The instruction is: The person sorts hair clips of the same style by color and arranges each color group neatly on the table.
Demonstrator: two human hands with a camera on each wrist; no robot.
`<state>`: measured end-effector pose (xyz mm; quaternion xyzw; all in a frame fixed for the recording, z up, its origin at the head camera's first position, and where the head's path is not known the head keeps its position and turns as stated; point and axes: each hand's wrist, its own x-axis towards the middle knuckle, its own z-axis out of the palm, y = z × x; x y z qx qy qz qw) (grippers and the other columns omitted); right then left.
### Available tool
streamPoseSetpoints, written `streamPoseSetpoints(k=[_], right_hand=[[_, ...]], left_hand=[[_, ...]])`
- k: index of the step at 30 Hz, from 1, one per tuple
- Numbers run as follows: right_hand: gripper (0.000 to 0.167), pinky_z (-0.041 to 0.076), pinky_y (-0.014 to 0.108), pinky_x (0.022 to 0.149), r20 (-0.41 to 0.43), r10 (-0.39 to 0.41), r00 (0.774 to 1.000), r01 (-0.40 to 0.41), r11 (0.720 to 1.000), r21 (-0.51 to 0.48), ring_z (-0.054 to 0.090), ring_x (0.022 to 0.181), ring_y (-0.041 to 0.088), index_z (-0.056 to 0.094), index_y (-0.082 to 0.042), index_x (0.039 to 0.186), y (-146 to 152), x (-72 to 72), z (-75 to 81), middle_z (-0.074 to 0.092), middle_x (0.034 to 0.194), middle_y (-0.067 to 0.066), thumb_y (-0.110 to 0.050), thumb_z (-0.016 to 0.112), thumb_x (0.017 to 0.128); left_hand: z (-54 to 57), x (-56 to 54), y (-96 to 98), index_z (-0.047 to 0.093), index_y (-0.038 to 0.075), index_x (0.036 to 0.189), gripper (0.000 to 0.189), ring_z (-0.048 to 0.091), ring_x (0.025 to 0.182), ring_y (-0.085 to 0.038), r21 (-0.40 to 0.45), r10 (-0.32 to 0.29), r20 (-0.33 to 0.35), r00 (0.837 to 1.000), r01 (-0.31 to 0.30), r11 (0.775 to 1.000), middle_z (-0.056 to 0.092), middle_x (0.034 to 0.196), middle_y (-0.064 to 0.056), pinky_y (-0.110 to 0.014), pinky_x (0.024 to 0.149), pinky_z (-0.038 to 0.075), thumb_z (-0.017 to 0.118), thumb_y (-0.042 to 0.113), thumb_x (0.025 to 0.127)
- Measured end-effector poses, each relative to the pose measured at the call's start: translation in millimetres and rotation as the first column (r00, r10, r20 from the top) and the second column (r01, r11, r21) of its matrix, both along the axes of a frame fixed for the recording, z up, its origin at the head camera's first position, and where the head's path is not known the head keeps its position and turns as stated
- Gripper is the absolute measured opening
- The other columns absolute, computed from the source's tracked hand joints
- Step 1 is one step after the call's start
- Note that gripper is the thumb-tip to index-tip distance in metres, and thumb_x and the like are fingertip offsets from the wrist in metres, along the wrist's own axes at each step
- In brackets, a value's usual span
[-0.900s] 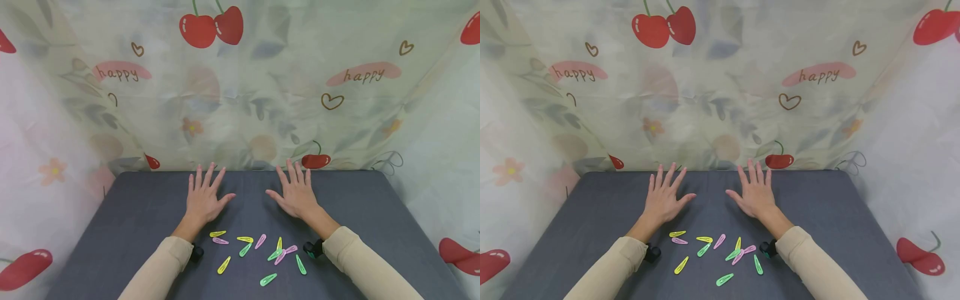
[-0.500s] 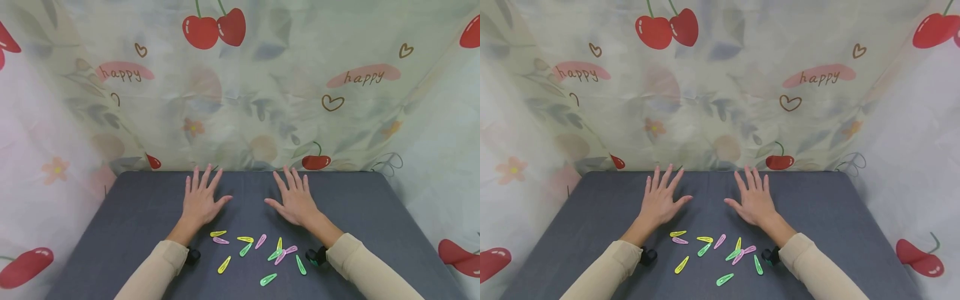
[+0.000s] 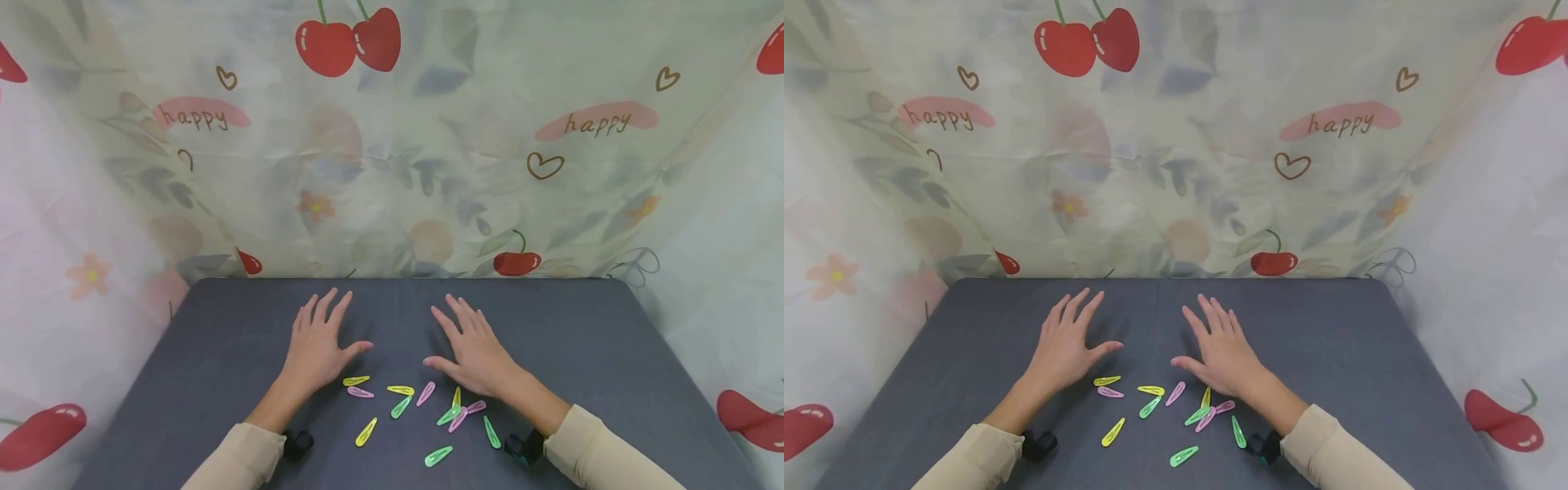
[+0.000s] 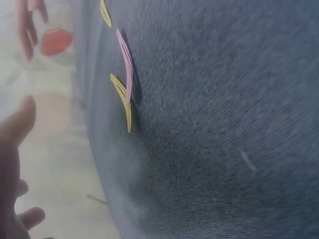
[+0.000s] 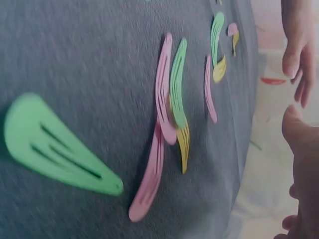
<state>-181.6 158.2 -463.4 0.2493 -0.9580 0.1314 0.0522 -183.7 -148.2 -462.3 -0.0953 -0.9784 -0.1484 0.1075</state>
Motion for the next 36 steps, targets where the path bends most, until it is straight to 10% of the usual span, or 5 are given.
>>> streamPoseSetpoints(k=[19, 36], right_hand=[[0.088, 0.037, 0.060, 0.112, 0.151, 0.084, 0.985, -0.070, 0.993, -0.093, 0.039, 0.146, 0.036, 0.038, -0.019, 0.158, -6, 29.6, -13.8, 0.036, 0.162, 0.013, -0.056, 0.075, 0.087], [0.042, 0.031, 0.034, 0.087, 0.267, 0.155, 0.951, -0.090, 0.966, -0.241, 0.044, 0.100, 0.011, 0.070, -0.025, 0.126, -5, 40.1, -22.6, 0.060, 0.113, -0.007, -0.037, 0.080, 0.087]], left_hand=[[-5.5, 36.5, -5.6, 0.043, 0.031, 0.155, 0.098, 0.045, 0.134, -0.035, 0.159, 0.000, 0.196, 0.981, -0.031, 0.987, 0.057, 0.146, -0.005, -0.058, 0.108, 0.041, 0.085, 0.062, 0.072], [-22.7, 40.2, -19.7, 0.078, 0.030, 0.094, 0.035, 0.049, 0.092, -0.015, 0.359, -0.124, 0.331, 0.936, -0.004, 0.933, 0.069, 0.094, 0.012, -0.032, 0.082, 0.038, 0.097, 0.023, 0.066]])
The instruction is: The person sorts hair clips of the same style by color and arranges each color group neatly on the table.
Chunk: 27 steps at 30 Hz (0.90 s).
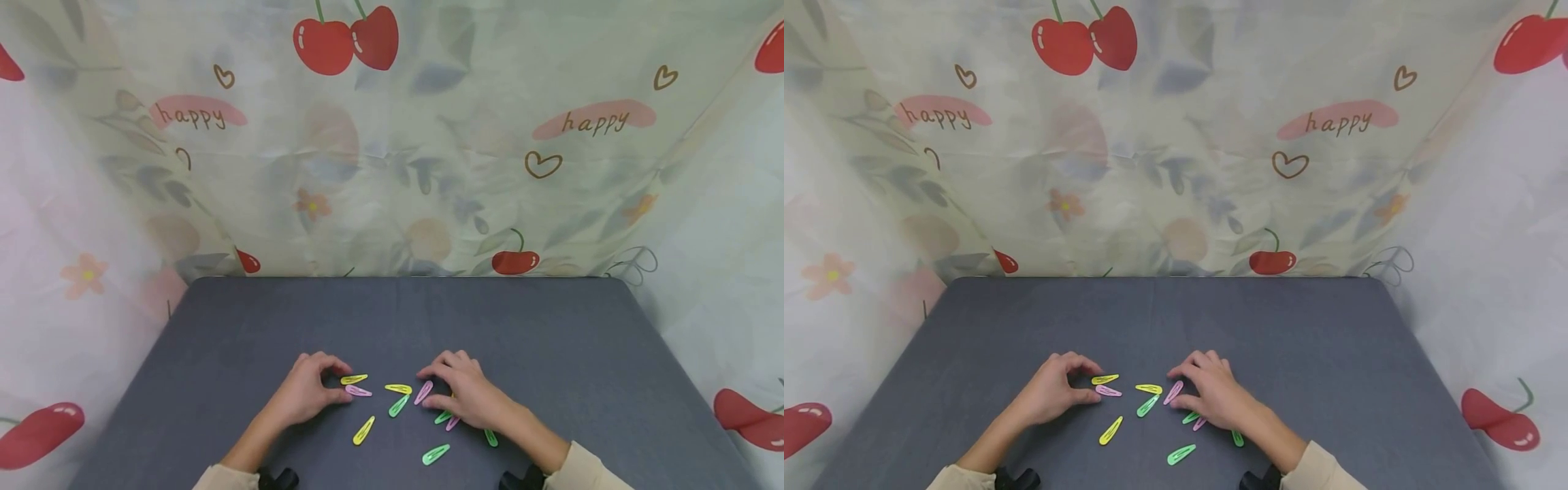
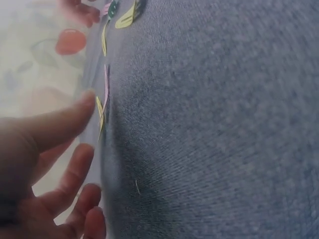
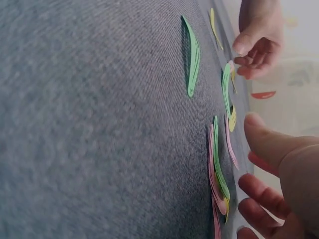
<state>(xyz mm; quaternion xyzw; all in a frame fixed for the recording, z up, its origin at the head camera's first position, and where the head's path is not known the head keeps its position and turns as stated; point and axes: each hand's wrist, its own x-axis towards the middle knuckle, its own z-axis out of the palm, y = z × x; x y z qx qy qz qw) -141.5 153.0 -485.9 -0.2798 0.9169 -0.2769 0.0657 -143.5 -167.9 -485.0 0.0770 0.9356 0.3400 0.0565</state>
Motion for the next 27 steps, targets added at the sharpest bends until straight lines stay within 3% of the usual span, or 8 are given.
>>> streamPoseSetpoints(k=[4, 10, 16, 27], right_hand=[[0.035, 0.030, 0.032, 0.083, 0.026, 0.009, 1.000, -0.009, 1.000, -0.002, 0.042, 0.097, 0.009, 0.071, -0.026, 0.121, 0.0, 1.0, -3.1, 0.058, 0.109, -0.008, -0.037, 0.079, 0.088], [0.023, 0.030, 0.032, 0.083, 0.030, -0.001, 1.000, 0.001, 1.000, -0.004, 0.041, 0.096, 0.010, 0.073, -0.026, 0.111, -1.3, -0.5, -6.3, 0.057, 0.107, -0.008, -0.030, 0.079, 0.089], [0.012, 0.031, 0.034, 0.084, 0.040, -0.023, 0.999, 0.023, 1.000, 0.000, 0.041, 0.096, 0.012, 0.072, -0.026, 0.102, -3.1, -3.4, -7.3, 0.057, 0.104, -0.007, -0.022, 0.076, 0.092], [0.009, 0.029, 0.031, 0.081, 0.054, -0.015, 0.998, 0.015, 1.000, 0.003, 0.039, 0.090, 0.012, 0.069, -0.026, 0.092, -3.8, -5.3, -7.9, 0.054, 0.097, -0.008, -0.021, 0.077, 0.092]], left_hand=[[-2.9, -2.5, -0.6, 0.079, 0.029, 0.091, 0.029, 0.049, 0.089, -0.014, 0.005, -0.028, 0.042, 0.999, 0.028, 1.000, 0.067, 0.090, 0.011, -0.030, 0.080, 0.036, 0.095, 0.022, 0.069], [-6.3, -4.3, -0.1, 0.080, 0.027, 0.085, 0.023, 0.050, 0.084, -0.012, 0.022, -0.058, 0.011, 0.998, 0.058, 0.998, 0.064, 0.084, 0.007, -0.027, 0.078, 0.035, 0.094, 0.021, 0.069], [-8.4, -6.6, 1.4, 0.079, 0.027, 0.080, 0.019, 0.050, 0.078, -0.010, 0.013, -0.057, 0.005, 0.998, 0.057, 0.998, 0.060, 0.079, 0.007, -0.024, 0.072, 0.037, 0.094, 0.020, 0.070], [-7.2, -7.3, 1.7, 0.079, 0.026, 0.079, 0.018, 0.051, 0.078, -0.011, 0.019, -0.044, 0.046, 0.998, 0.043, 0.999, 0.061, 0.081, 0.005, -0.024, 0.071, 0.038, 0.093, 0.019, 0.070]])
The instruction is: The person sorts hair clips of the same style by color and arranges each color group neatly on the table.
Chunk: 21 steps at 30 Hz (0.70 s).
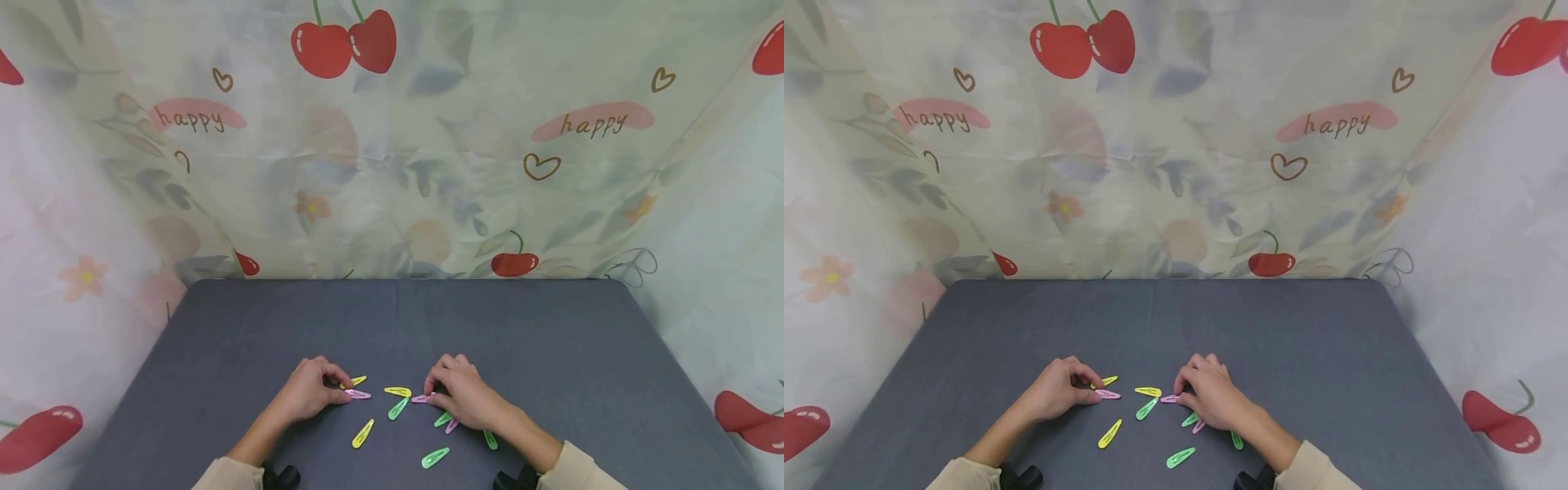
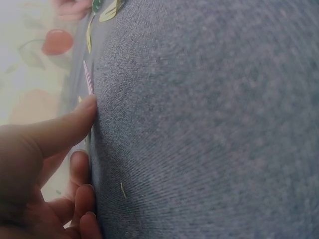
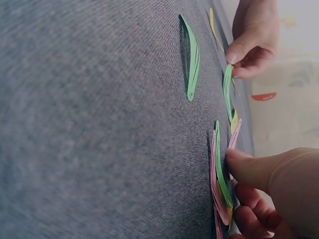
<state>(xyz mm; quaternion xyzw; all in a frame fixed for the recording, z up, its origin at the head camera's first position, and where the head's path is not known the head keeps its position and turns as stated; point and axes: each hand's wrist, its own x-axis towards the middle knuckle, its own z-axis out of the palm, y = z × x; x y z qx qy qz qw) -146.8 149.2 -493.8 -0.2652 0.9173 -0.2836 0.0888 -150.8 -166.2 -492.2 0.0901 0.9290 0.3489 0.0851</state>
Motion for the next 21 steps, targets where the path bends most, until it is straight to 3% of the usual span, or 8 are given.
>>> streamPoseSetpoints(k=[9, 13, 16, 21], right_hand=[[0.014, 0.031, 0.031, 0.079, -0.023, 0.061, 0.998, -0.061, 0.998, 0.013, 0.041, 0.081, 0.006, 0.064, -0.026, 0.088, 1, -4.0, 5.0, 0.057, 0.086, -0.012, -0.020, 0.075, 0.093], [0.007, 0.039, 0.025, 0.077, -0.035, 0.116, 0.993, -0.116, 0.993, -0.015, 0.046, 0.079, 0.001, 0.068, -0.021, 0.100, 2, -5.5, 5.6, 0.059, 0.085, -0.011, -0.014, 0.069, 0.097], [0.015, 0.045, 0.021, 0.076, -0.054, 0.152, 0.987, -0.154, 0.987, -0.044, 0.049, 0.081, -0.001, 0.073, -0.018, 0.111, 4, -6.7, 5.4, 0.059, 0.090, -0.008, -0.011, 0.065, 0.099], [0.013, 0.049, 0.020, 0.073, -0.028, 0.118, 0.993, -0.120, 0.986, -0.112, 0.053, 0.079, -0.003, 0.075, -0.019, 0.106, 6, -10.4, 6.0, 0.062, 0.092, -0.008, -0.014, 0.065, 0.100]], left_hand=[[0.7, -0.7, 2.6, 0.079, 0.025, 0.078, 0.019, 0.050, 0.081, -0.013, 0.010, 0.032, 0.032, 0.999, -0.032, 0.999, 0.060, 0.082, 0.004, -0.026, 0.073, 0.036, 0.094, 0.018, 0.070], [0.7, -0.9, 2.9, 0.079, 0.025, 0.078, 0.019, 0.050, 0.081, -0.014, 0.011, 0.029, 0.033, 0.999, -0.030, 0.999, 0.060, 0.081, 0.004, -0.027, 0.073, 0.036, 0.094, 0.017, 0.070], [0.9, -0.5, 2.7, 0.079, 0.025, 0.078, 0.019, 0.050, 0.081, -0.014, 0.012, 0.027, 0.034, 0.999, -0.027, 1.000, 0.060, 0.081, 0.003, -0.027, 0.073, 0.036, 0.094, 0.017, 0.069], [1.0, -0.3, 2.6, 0.078, 0.026, 0.078, 0.020, 0.050, 0.082, -0.013, 0.001, 0.036, 0.051, 0.998, -0.036, 0.999, 0.060, 0.082, 0.004, -0.028, 0.074, 0.036, 0.094, 0.018, 0.069]])
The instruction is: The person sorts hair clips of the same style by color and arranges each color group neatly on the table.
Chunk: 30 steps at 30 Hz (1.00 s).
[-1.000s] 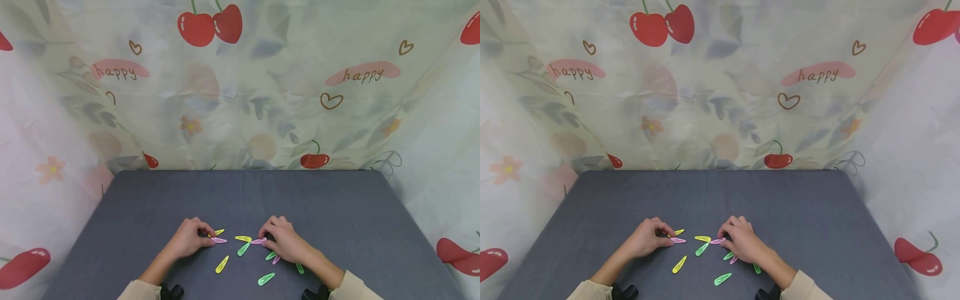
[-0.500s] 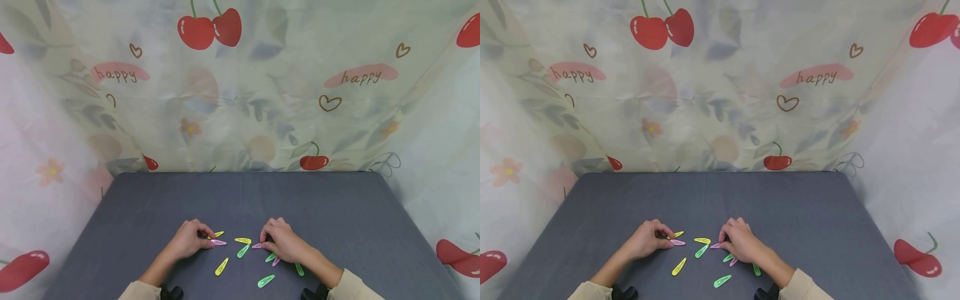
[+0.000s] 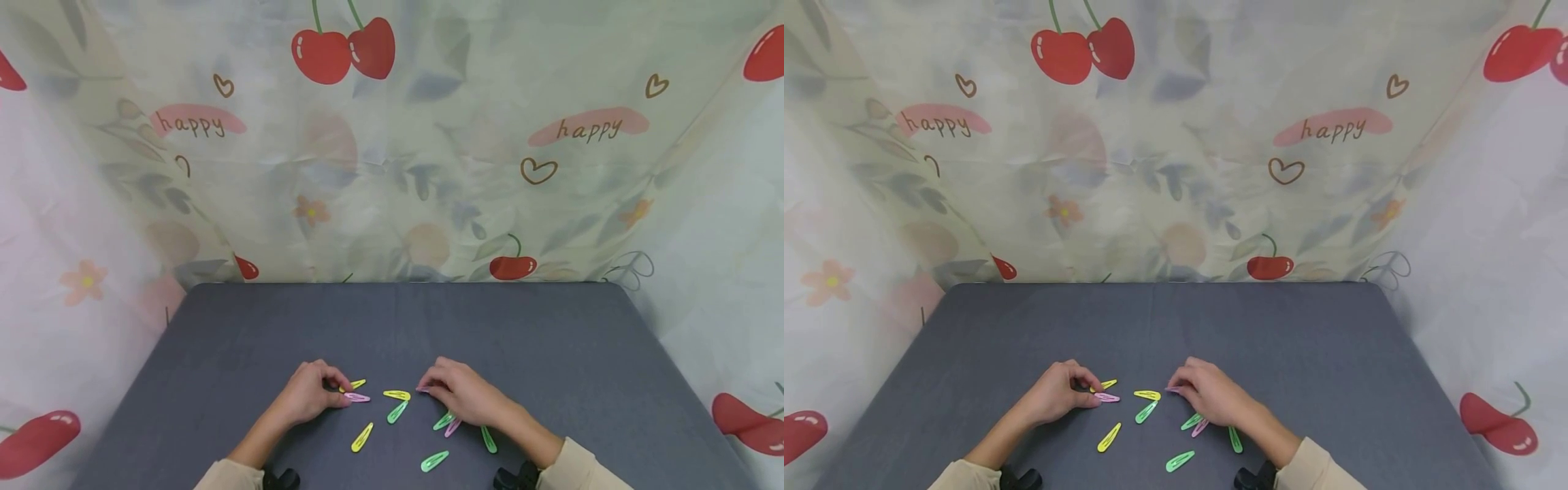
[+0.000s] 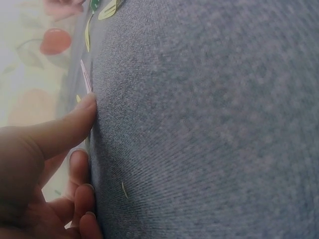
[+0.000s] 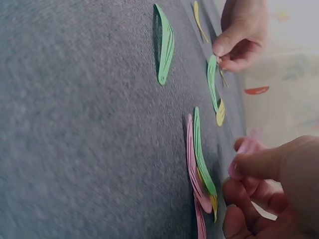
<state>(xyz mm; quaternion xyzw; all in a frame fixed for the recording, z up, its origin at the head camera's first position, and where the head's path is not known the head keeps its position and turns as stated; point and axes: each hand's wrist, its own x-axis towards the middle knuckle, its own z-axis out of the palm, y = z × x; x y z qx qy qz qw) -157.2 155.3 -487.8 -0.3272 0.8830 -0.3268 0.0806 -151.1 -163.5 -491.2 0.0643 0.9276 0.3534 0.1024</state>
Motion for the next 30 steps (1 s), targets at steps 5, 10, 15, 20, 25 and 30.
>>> streamPoseSetpoints(k=[5, 10, 15, 20, 25, 30], right_hand=[[0.008, 0.050, 0.020, 0.072, 0.024, -0.085, 0.996, 0.086, 0.995, -0.058, 0.056, 0.078, -0.003, 0.075, -0.016, 0.100, 5, -7.2, 0.2, 0.067, 0.090, -0.008, -0.017, 0.067, 0.099], [0.009, 0.049, 0.020, 0.067, 0.018, -0.182, 0.983, 0.183, 0.981, -0.070, 0.055, 0.072, -0.002, 0.075, -0.015, 0.103, 16, -17.0, -4.8, 0.066, 0.085, -0.008, -0.013, 0.071, 0.095], [0.010, 0.047, 0.020, 0.062, 0.067, -0.273, 0.960, 0.279, 0.956, -0.094, 0.055, 0.065, 0.001, 0.073, -0.014, 0.103, 30, -27.0, -10.5, 0.066, 0.079, -0.004, -0.012, 0.073, 0.094], [0.006, 0.049, 0.020, 0.064, 0.050, -0.344, 0.938, 0.347, 0.933, -0.090, 0.059, 0.068, 0.003, 0.073, -0.013, 0.098, 44, -41.2, -12.3, 0.070, 0.081, -0.003, -0.011, 0.075, 0.092], [0.012, 0.048, 0.021, 0.066, -0.009, -0.405, 0.914, 0.404, 0.913, -0.049, 0.059, 0.070, 0.006, 0.073, -0.012, 0.104, 63, -61.5, -11.8, 0.071, 0.083, -0.002, -0.010, 0.075, 0.092], [0.015, 0.050, 0.025, 0.068, -0.083, -0.453, 0.887, 0.452, 0.891, -0.038, 0.062, 0.072, 0.009, 0.072, -0.010, 0.107, 81, -82.2, -11.7, 0.073, 0.084, 0.000, -0.011, 0.075, 0.092]], left_hand=[[-1.7, -0.6, -0.5, 0.078, 0.027, 0.077, 0.020, 0.050, 0.081, -0.012, -0.004, -0.001, -0.011, 1.000, 0.001, 1.000, 0.060, 0.081, 0.004, -0.027, 0.074, 0.036, 0.094, 0.019, 0.069], [-2.0, -0.1, -0.2, 0.079, 0.025, 0.078, 0.019, 0.050, 0.080, -0.012, 0.002, -0.018, -0.012, 1.000, 0.018, 1.000, 0.061, 0.081, 0.004, -0.027, 0.072, 0.037, 0.094, 0.019, 0.069], [-2.1, 0.6, 0.8, 0.079, 0.024, 0.079, 0.019, 0.050, 0.081, -0.013, 0.007, -0.028, -0.004, 1.000, 0.028, 1.000, 0.060, 0.082, 0.003, -0.027, 0.072, 0.037, 0.094, 0.019, 0.069], [-1.7, 0.8, 0.6, 0.079, 0.023, 0.079, 0.020, 0.051, 0.080, -0.014, 0.011, -0.022, -0.015, 1.000, 0.023, 1.000, 0.060, 0.081, 0.003, -0.026, 0.071, 0.037, 0.095, 0.018, 0.068], [0.1, 0.0, 0.4, 0.079, 0.024, 0.079, 0.019, 0.050, 0.080, -0.013, 0.002, -0.022, -0.002, 1.000, 0.022, 1.000, 0.060, 0.082, 0.003, -0.026, 0.071, 0.037, 0.094, 0.018, 0.069], [2.2, -0.7, 0.4, 0.078, 0.026, 0.078, 0.019, 0.049, 0.081, -0.013, -0.012, -0.013, 0.016, 1.000, 0.013, 1.000, 0.061, 0.082, 0.004, -0.027, 0.072, 0.036, 0.093, 0.018, 0.070]])
